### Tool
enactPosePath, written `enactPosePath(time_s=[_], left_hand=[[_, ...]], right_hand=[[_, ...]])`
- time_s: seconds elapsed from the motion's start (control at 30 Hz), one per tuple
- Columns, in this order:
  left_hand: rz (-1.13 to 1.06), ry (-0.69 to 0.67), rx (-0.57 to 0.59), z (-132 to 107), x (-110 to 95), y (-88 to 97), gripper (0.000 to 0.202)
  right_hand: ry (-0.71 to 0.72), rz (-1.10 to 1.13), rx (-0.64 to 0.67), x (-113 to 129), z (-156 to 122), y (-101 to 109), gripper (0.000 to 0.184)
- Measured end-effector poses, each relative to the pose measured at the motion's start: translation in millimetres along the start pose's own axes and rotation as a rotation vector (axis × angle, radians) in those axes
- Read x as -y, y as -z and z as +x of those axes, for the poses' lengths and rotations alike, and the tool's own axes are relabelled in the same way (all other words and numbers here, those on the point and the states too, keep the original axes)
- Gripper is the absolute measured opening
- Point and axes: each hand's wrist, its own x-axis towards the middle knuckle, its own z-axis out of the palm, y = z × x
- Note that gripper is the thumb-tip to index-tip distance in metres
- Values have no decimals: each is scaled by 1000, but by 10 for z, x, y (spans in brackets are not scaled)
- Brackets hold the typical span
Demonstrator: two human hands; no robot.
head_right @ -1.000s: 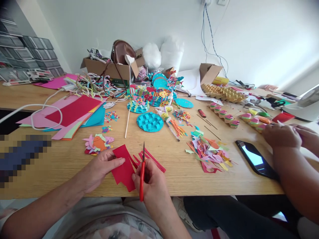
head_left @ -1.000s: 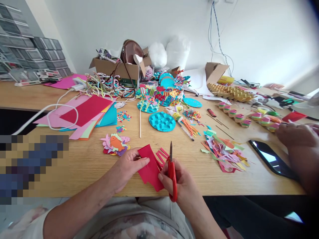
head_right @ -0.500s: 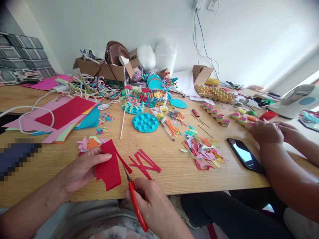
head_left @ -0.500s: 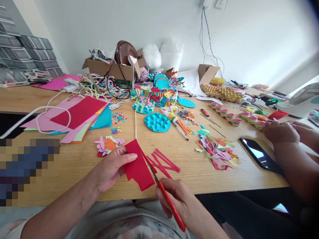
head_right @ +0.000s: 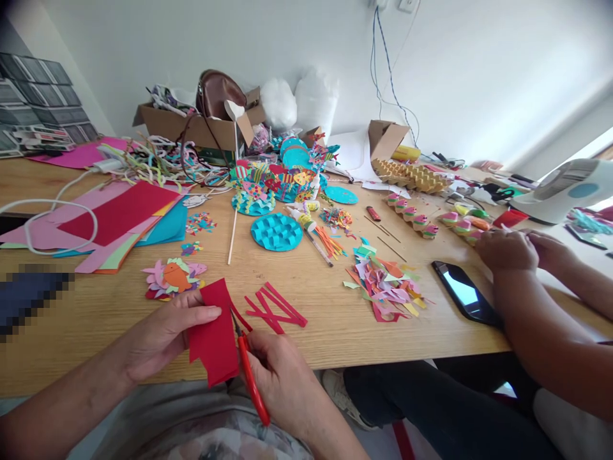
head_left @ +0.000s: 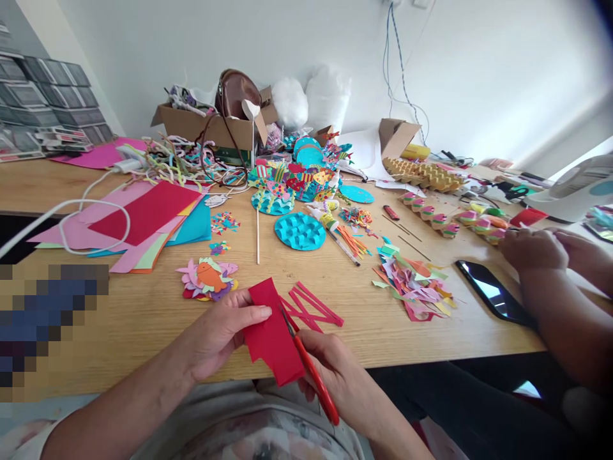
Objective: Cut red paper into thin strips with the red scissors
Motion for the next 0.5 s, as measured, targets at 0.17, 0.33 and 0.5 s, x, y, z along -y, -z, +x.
enactPosePath(time_s=[0.17, 0.33, 0.5], left_hand=[[12, 20, 31, 3, 10, 9, 16], [28, 41, 41, 6, 34, 21, 21], [24, 59, 33, 4, 58, 11, 22]], right_hand=[[3, 3, -25, -13, 19, -2, 41], [19, -23, -46, 8, 41, -2, 41], [33, 0, -40, -8, 50, 0, 41]])
